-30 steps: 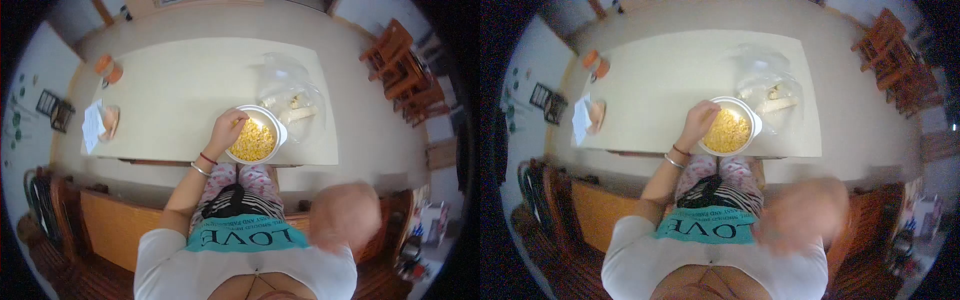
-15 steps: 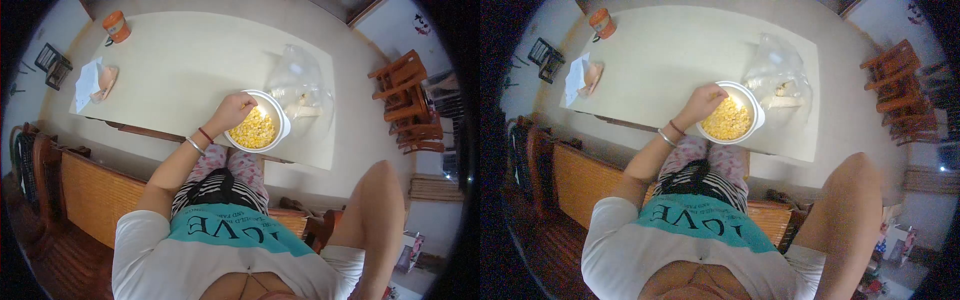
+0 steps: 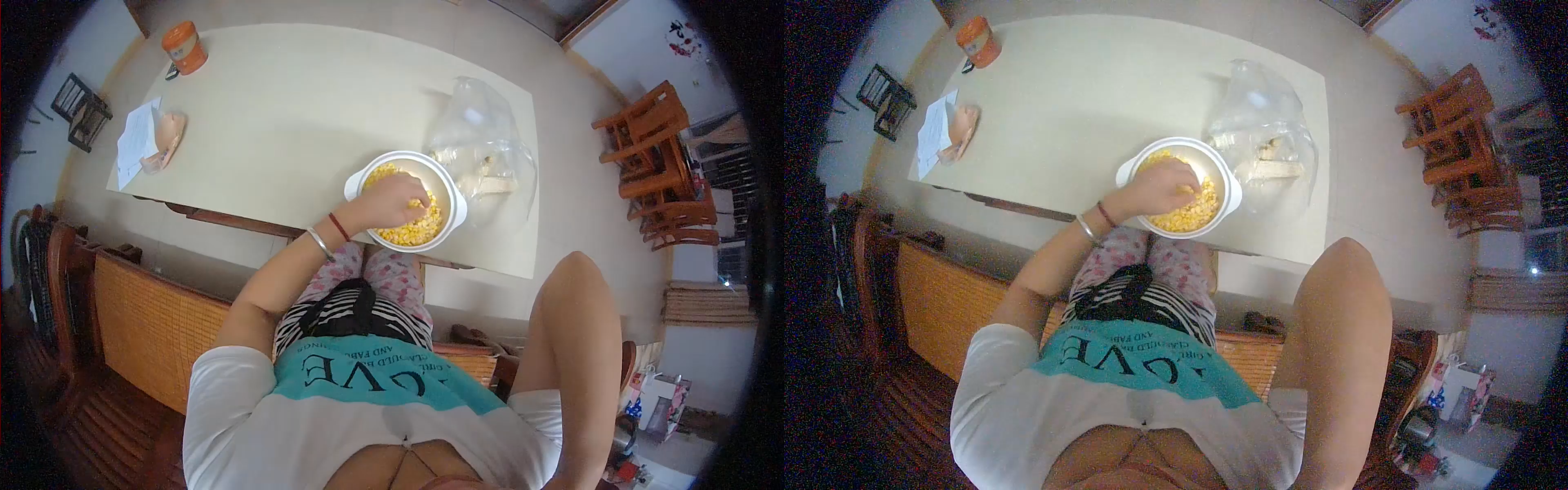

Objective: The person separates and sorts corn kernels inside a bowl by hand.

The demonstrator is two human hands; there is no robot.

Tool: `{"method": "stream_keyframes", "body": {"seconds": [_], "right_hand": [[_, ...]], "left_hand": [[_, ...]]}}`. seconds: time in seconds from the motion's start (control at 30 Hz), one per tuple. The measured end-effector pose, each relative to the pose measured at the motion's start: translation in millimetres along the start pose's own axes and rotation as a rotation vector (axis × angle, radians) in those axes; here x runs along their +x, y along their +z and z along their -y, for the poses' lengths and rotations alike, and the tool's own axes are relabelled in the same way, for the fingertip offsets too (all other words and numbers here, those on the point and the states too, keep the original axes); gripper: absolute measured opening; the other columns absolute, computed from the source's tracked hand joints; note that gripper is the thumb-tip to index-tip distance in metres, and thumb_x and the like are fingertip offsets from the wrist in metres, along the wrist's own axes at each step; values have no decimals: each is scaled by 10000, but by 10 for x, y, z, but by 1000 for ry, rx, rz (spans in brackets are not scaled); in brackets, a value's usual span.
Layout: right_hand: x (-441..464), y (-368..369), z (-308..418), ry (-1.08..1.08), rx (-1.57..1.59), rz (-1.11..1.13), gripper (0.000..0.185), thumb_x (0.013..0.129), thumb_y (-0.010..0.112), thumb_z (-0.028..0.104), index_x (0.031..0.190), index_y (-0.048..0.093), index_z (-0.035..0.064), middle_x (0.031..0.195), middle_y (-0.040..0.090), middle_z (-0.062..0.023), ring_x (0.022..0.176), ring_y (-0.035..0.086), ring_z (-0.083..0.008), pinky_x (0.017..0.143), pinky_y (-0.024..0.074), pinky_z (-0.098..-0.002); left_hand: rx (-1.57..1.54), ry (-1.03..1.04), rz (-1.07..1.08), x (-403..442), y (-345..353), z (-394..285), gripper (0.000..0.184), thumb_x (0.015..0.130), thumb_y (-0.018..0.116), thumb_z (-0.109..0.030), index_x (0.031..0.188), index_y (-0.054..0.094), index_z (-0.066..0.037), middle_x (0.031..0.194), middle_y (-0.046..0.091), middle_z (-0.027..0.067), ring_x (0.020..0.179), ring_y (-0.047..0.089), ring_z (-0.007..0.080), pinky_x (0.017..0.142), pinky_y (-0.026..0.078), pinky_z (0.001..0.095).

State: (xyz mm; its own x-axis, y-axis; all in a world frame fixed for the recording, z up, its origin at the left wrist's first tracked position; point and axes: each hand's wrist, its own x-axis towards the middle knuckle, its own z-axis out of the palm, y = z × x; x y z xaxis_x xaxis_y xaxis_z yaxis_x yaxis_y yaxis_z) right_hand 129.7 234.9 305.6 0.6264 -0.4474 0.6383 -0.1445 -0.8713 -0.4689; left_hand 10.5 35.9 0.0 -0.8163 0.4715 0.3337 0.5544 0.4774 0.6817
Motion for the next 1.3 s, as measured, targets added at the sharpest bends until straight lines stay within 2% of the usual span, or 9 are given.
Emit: {"method": "stream_keyframes", "body": {"seconds": [0.17,0.33,0.47,0.53,0.6,0.8,0.9,1.2,1.3], "right_hand": [[76,49,66,-101,53,-19,92,794,568,114,742,634,78,789,566,-34,787,521,-196,718,409,-329],[-136,202,-22,-273,115,-217,114,796,554,115,716,629,85,763,552,-21,770,506,-186,706,395,-322],[-1020,573,-735,366,-195,-1050,301,775,636,275,625,563,25,681,597,-109,630,568,-271,604,468,-384],[-1378,714,-1134,807,-550,-1170,379,823,643,330,606,556,31,669,606,-94,620,580,-248,599,453,-388],[-1720,980,-1318,1132,-966,-706,147,731,686,124,765,589,18,823,609,-127,785,591,-324,726,476,-407],[-2021,1550,-1592,1286,-1137,-814,159,729,703,91,819,584,36,925,594,-120,892,558,-308,867,401,-446],[-2010,1516,-1692,1248,-1069,-925,151,722,700,79,785,567,45,900,566,-114,890,534,-317,904,370,-457],[-2020,1529,-1780,1263,-1194,-920,171,729,699,93,736,533,50,844,532,-117,827,524,-322,794,400,-435],[-2058,1573,-1777,1279,-1127,-955,180,699,710,71,733,534,56,854,534,-109,847,520,-316,861,380,-433]], "left_hand": [[-46,77,309,142,182,-176,298,803,637,-255,1055,637,-95,1088,599,128,1039,559,301,911,432,427],[218,113,346,135,165,-67,270,803,618,-269,1036,640,-135,1105,591,94,1038,566,281,925,412,461],[491,129,392,210,2,-159,214,783,600,-239,949,647,-112,1072,603,90,992,586,277,892,432,442],[586,71,351,243,-86,15,164,772,584,-187,884,648,-86,1016,616,99,958,596,276,869,449,423],[502,-9,145,168,-31,250,112,756,546,-92,780,643,-43,903,631,123,899,602,282,831,472,401],[411,295,192,244,12,115,105,746,571,-125,782,618,-38,885,591,123,877,586,296,790,474,407],[127,432,363,286,182,29,138,747,585,-165,817,608,-48,916,573,114,888,581,290,769,470,404],[526,461,401,378,137,96,171,745,600,-267,803,663,-119,939,600,51,955,555,218,821,427,398],[563,436,311,380,68,133,150,728,605,-248,726,680,-118,890,607,53,937,556,232,820,430,396]]}}
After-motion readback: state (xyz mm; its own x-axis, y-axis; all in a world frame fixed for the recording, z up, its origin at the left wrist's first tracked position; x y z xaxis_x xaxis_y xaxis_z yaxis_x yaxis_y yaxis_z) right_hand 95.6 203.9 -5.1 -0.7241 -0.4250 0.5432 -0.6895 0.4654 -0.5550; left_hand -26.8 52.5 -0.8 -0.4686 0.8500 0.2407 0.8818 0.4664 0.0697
